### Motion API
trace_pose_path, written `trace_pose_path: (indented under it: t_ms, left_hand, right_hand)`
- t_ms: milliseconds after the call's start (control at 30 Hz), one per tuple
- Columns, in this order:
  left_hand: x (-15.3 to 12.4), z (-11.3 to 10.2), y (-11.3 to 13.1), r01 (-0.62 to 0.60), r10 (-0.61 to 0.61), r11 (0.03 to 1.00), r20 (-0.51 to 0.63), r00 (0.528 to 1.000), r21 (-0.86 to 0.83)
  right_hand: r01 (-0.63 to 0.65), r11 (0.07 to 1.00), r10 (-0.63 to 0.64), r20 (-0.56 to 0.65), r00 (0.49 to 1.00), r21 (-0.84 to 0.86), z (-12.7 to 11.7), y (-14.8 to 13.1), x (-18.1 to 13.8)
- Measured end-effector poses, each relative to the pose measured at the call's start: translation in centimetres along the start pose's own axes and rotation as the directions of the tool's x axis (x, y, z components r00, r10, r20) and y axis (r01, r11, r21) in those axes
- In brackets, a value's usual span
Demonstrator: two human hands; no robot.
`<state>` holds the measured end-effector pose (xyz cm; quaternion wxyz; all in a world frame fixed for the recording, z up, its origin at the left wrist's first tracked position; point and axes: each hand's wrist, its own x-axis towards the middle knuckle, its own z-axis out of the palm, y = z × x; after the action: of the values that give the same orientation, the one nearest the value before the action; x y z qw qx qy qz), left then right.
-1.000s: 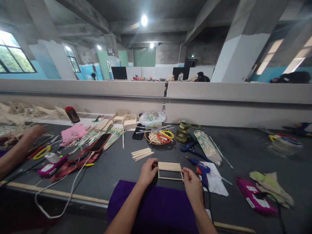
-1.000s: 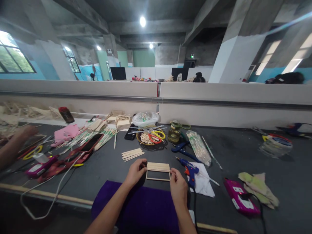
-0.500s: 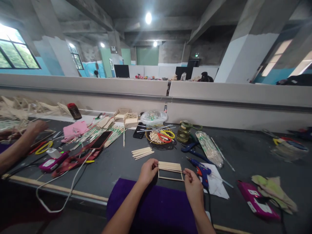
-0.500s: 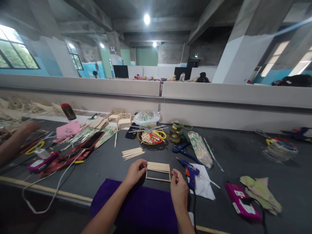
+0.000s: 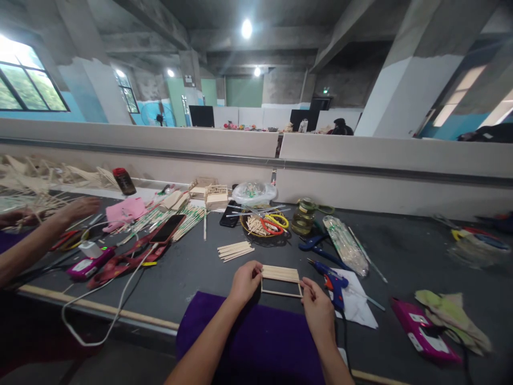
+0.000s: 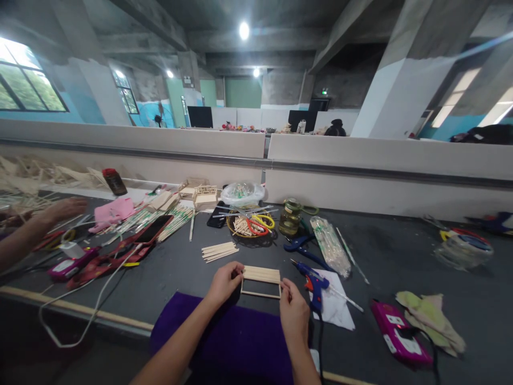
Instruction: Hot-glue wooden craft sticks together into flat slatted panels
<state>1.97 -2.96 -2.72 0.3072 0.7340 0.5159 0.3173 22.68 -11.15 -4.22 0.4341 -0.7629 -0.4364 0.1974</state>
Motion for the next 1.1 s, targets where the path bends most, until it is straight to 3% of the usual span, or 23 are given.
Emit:
trace_pose_path:
  t_ms: [367,967,1100]
  left_hand:
    - [0.0,0.0,0.5,0.038,-0.038,0.999,0.003,0.999,0.031]
    - [0.3,0.1,0.9,0.113,-0.111,0.988,-0.026,0.994,0.105]
    - [0.1,-0.1,1.0,0.122,-0.118,0.986,-0.042,0.992,0.115]
  right_hand:
    - [0.030,1.000,-0.030,0.009,1.000,0.003,-0.1,-0.4,-0.1]
    - [0.079,0.986,-0.076,0.031,0.997,-0.145,-0.3,-0.6,-0.4]
    - [0.181,0.971,-0.180,0.019,0.983,-0.156,-0.1,-0.4,-0.3]
